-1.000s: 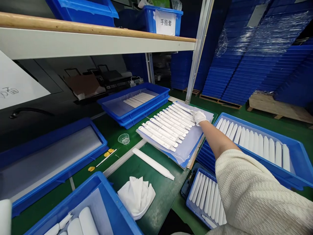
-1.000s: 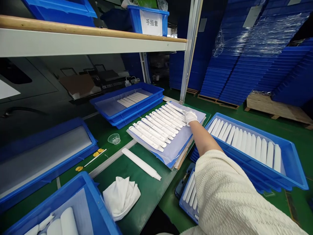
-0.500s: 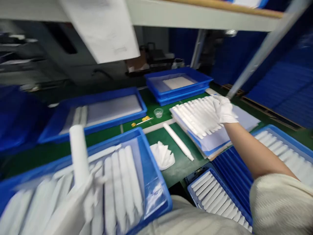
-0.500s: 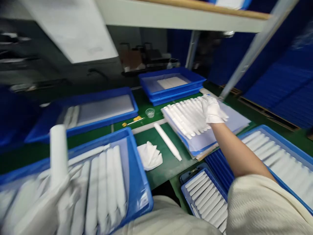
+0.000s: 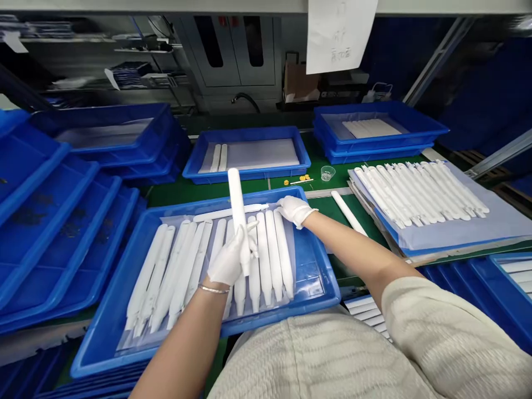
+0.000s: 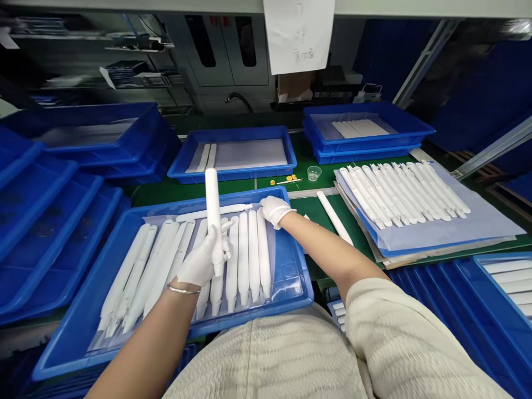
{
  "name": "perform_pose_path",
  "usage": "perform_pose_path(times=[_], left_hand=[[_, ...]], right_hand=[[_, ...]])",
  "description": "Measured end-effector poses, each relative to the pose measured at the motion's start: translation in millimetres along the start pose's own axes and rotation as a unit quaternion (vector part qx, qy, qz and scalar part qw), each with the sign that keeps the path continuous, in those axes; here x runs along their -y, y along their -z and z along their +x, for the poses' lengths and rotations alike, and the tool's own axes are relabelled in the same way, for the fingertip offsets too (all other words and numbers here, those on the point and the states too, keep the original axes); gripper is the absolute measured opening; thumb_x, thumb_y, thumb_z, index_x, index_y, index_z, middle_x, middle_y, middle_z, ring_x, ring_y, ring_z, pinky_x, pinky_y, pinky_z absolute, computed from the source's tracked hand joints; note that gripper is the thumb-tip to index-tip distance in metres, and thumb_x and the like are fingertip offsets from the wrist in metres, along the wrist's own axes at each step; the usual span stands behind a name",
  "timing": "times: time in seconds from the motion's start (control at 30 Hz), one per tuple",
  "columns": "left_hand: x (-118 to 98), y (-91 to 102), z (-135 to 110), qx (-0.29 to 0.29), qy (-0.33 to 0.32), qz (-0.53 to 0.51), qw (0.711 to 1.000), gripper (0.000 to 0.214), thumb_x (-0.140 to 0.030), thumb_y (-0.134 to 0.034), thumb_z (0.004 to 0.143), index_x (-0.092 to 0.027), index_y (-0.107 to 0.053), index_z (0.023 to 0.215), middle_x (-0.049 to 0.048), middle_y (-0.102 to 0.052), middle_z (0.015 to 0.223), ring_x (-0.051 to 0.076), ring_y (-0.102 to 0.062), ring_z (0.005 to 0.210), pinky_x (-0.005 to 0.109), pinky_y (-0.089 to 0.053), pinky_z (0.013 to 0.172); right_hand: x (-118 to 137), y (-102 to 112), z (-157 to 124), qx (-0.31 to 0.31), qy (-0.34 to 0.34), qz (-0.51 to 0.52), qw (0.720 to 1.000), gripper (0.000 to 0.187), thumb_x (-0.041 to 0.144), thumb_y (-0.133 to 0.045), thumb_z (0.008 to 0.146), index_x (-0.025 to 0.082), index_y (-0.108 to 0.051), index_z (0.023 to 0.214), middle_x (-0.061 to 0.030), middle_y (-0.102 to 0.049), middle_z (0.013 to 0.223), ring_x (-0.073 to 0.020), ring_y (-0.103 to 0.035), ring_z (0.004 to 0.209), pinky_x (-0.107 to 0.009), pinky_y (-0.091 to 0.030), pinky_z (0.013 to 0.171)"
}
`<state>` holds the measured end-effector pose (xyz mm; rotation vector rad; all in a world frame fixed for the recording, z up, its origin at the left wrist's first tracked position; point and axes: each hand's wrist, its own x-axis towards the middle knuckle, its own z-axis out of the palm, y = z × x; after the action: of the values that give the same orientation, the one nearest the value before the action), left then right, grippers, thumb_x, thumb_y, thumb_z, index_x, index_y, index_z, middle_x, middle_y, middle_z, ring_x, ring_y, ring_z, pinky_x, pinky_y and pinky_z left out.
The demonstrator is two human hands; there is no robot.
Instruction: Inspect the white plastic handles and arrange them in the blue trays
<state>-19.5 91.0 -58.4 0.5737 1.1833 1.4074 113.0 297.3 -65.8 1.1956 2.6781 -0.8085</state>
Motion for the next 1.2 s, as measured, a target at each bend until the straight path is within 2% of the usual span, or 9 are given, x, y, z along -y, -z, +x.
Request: perform_pose_path(times=[0.1,0.2,0.4,0.5,0.57,0.67,0.83,1.0,1.2], left_hand=[[0.8,1.2,-0.2,0.027,0.010,-0.030,0.999,0.082,-0.068,-0.065,0.086,-0.008,-0.054,0.141,-0.0021,-0.060,0.062,0.011,-0.056,0.052,0.020,-0.046,0.051],[0.3,2.3,1.0,0.042,0.021,-0.050,0.998,0.083,-0.067,-0.064,0.086,-0.007,-0.053,0.142,-0.0014,-0.061,0.062,0.012,-0.058,0.054,0.021,-0.045,0.051],[1.2,5.1,2.3,0.054,0.031,-0.072,0.995,0.070,-0.062,-0.057,0.094,-0.008,-0.057,0.138,0.0005,-0.062,0.062,0.017,-0.066,0.063,0.024,-0.047,0.054],[0.0,4.5,0.2,0.025,0.047,-0.078,0.996,0.058,-0.058,-0.053,0.098,-0.011,-0.063,0.132,0.0064,-0.071,0.075,0.020,-0.072,0.079,0.026,-0.055,0.068],[-1.2,2.4,-1.6,0.012,0.064,-0.080,0.995,0.054,-0.055,-0.052,0.099,-0.013,-0.064,0.130,0.0141,-0.076,0.104,0.024,-0.073,0.101,0.032,-0.057,0.085],[-0.2,-3.7,-3.9,0.029,0.094,-0.083,0.992,0.055,-0.056,-0.053,0.098,-0.015,-0.061,0.133,0.0181,-0.061,0.142,0.029,-0.063,0.126,0.039,-0.053,0.103],[8.6,-18.8,-7.6,0.085,0.143,-0.073,0.983,0.057,-0.056,-0.048,0.100,-0.015,-0.057,0.139,0.0187,-0.061,0.143,0.030,-0.061,0.128,0.042,-0.054,0.104],[12.4,-31.3,-12.3,0.105,0.171,-0.066,0.977,0.056,-0.053,-0.046,0.101,-0.014,-0.058,0.139,0.0192,-0.069,0.130,0.031,-0.068,0.119,0.043,-0.059,0.094],[14.0,-37.6,-15.2,0.077,0.215,-0.094,0.969,0.045,-0.045,-0.050,0.102,-0.009,-0.062,0.127,0.0223,-0.067,0.133,0.030,-0.071,0.111,0.042,-0.064,0.086]], right_hand=[[1.4,-5.3,20.3,0.007,-0.048,0.000,0.999,0.030,0.028,-0.060,0.093,0.006,-0.071,0.110,-0.0258,-0.068,0.117,-0.0368,-0.067,0.101,-0.041,-0.049,0.082],[3.8,-4.1,23.1,0.011,-0.067,0.023,0.997,0.021,0.029,-0.070,0.086,0.011,-0.069,0.095,-0.0196,-0.071,0.103,-0.0297,-0.067,0.086,-0.035,-0.048,0.072],[5.7,-0.1,4.5,0.022,-0.055,0.125,0.990,0.036,0.051,-0.065,0.089,0.017,-0.056,0.083,-0.0041,-0.062,0.067,-0.0122,-0.049,0.053,-0.024,-0.036,0.050],[-1.1,3.4,-4.1,0.059,-0.007,0.204,0.977,0.042,0.054,-0.061,0.091,0.018,-0.051,0.073,0.0008,-0.051,0.052,-0.0088,-0.039,0.043,-0.022,-0.029,0.043],[-7.3,10.3,-7.7,0.047,0.030,0.292,0.955,0.042,0.051,-0.067,0.088,0.018,-0.050,0.068,0.0034,-0.045,0.048,-0.0073,-0.035,0.041,-0.020,-0.025,0.041],[-13.5,25.3,-11.3,-0.005,0.058,0.443,0.895,0.043,0.049,-0.077,0.080,0.018,-0.050,0.067,0.0050,-0.042,0.048,-0.0058,-0.032,0.041,-0.018,-0.022,0.038],[-9.4,39.4,-15.1,-0.045,0.059,0.604,0.794,0.043,0.040,-0.087,0.072,0.017,-0.051,0.072,0.0042,-0.048,0.059,-0.0034,-0.035,0.044,-0.015,-0.023,0.037],[-5.7,36.5,-13.4,-0.064,0.048,0.639,0.765,0.038,0.032,-0.085,0.078,0.016,-0.051,0.073,0.0036,-0.050,0.061,-0.0030,-0.039,0.045,-0.013,-0.026,0.037],[-10.5,33.6,-5.4,-0.043,0.089,0.641,0.761,0.043,0.035,-0.085,0.078,0.017,-0.047,0.069,0.0052,-0.045,0.059,-0.0029,-0.036,0.045,-0.013,-0.025,0.038]])
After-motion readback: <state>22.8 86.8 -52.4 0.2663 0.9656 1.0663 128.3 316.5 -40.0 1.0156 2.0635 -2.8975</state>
